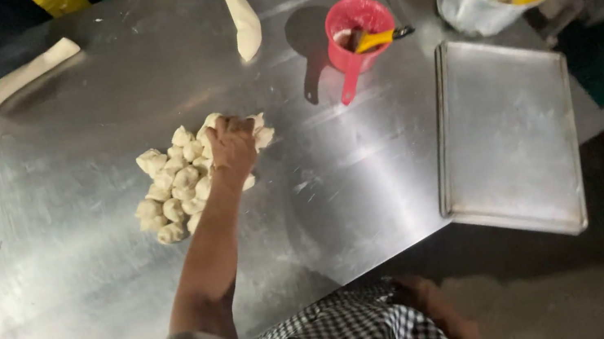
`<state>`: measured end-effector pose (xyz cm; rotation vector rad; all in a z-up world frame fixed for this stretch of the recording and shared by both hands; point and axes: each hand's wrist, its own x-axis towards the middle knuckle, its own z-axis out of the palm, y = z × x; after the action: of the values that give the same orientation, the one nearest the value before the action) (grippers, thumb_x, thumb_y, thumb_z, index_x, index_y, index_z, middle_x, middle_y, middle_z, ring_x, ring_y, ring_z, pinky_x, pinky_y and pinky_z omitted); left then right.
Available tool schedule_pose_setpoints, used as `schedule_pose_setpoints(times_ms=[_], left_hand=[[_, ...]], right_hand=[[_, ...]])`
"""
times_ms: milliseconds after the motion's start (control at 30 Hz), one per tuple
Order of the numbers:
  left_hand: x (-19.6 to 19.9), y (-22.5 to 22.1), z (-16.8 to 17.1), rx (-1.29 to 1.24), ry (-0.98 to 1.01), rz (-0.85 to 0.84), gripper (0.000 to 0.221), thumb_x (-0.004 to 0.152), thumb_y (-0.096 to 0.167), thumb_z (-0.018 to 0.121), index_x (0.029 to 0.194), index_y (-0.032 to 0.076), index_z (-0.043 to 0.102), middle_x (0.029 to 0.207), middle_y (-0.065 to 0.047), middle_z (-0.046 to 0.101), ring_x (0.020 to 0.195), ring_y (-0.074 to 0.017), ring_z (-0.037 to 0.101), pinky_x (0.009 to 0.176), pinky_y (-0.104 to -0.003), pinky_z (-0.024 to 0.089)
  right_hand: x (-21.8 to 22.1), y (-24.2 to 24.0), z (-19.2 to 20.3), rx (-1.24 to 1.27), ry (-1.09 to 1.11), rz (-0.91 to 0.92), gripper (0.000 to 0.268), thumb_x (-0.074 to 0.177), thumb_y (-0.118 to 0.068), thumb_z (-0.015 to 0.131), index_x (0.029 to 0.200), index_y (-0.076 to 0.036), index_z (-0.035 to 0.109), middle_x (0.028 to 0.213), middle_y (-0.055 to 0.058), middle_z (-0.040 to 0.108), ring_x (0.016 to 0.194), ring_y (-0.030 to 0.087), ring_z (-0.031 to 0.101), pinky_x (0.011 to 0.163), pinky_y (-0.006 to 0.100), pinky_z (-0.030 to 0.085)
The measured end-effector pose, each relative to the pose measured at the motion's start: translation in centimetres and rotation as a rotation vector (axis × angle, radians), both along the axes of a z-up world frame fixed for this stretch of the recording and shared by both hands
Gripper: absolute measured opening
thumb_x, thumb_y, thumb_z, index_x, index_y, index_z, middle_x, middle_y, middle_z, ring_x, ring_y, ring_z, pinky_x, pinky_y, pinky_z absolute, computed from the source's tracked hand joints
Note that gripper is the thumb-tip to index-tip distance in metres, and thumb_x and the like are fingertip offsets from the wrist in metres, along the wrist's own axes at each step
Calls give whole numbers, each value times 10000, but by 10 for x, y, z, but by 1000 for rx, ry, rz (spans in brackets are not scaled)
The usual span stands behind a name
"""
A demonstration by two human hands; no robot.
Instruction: Rolling and shaping portions of dough into long strips, brushing them, and placing them on a baking tray.
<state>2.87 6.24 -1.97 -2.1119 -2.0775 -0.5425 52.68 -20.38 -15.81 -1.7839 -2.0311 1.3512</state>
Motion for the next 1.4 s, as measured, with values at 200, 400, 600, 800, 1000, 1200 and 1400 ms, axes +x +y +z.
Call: schedule_pose_setpoints(times_ms=[200, 400, 600, 800, 1000, 1200, 1400], left_hand=[[33, 22, 20, -127, 55, 159, 378, 869, 190, 679, 1246, 175, 689, 1283, -146, 619, 1205, -361, 531, 919, -623, 413], [224, -77, 70, 162, -593, -88, 185, 876, 90, 659, 1057, 50, 670, 999, -179, 665, 880, -378, 667, 728, -486, 550], [291, -122, 85, -70, -803, -513, 526, 758, 231, 746, 1235, 37, 641, 1145, -217, 672, 1076, -428, 618, 907, -519, 537], [97, -91, 7, 377, -51, 263, 296, 913, 192, 652, 1125, -9, 701, 986, -217, 691, 827, -388, 678, 687, -479, 557], [-34, -90, -4, 57, -3, 779, 293, 884, 136, 629, 1167, 112, 698, 1197, -234, 600, 1097, -433, 583, 792, -543, 538], [-120, -93, -44, 24, -198, 751, 319, 887, 269, 704, 1158, 101, 713, 1061, -295, 593, 957, -489, 576, 740, -560, 523], [-80, -106, -11, 246, -222, 496, 156, 981, 197, 729, 984, 57, 661, 941, -191, 672, 859, -399, 654, 742, -508, 525]], right_hand=[[37, 59, 31, 66, 433, 147, 347, 986, -184, 572, 1274, -32, 691, 1250, 146, 706, 1122, 301, 682, 941, 400, 546], [31, 111, 170, -216, 697, -227, 383, 878, -26, 615, 1254, -79, 673, 1153, 128, 689, 989, 269, 707, 844, 423, 601], [29, 169, 126, -579, 1104, -446, 297, 1020, -149, 552, 1303, -72, 603, 1142, 183, 659, 887, 274, 666, 768, 406, 574], [-13, 188, 147, -392, 857, -236, 298, 985, -79, 617, 1267, 9, 582, 1126, 158, 662, 931, 235, 722, 813, 347, 597], [-55, 187, 174, 11, 485, 10, 430, 972, -126, 612, 1378, -57, 483, 1180, 128, 665, 940, 225, 736, 788, 327, 639], [-44, 180, 135, 315, 223, -42, 463, 823, -145, 798, 1260, -71, 661, 1218, 144, 632, 1005, 246, 702, 822, 347, 607], [-45, 200, 148, 390, 32, -114, 453, 823, -205, 856, 1214, -69, 674, 1152, 113, 680, 944, 229, 710, 800, 337, 595]])
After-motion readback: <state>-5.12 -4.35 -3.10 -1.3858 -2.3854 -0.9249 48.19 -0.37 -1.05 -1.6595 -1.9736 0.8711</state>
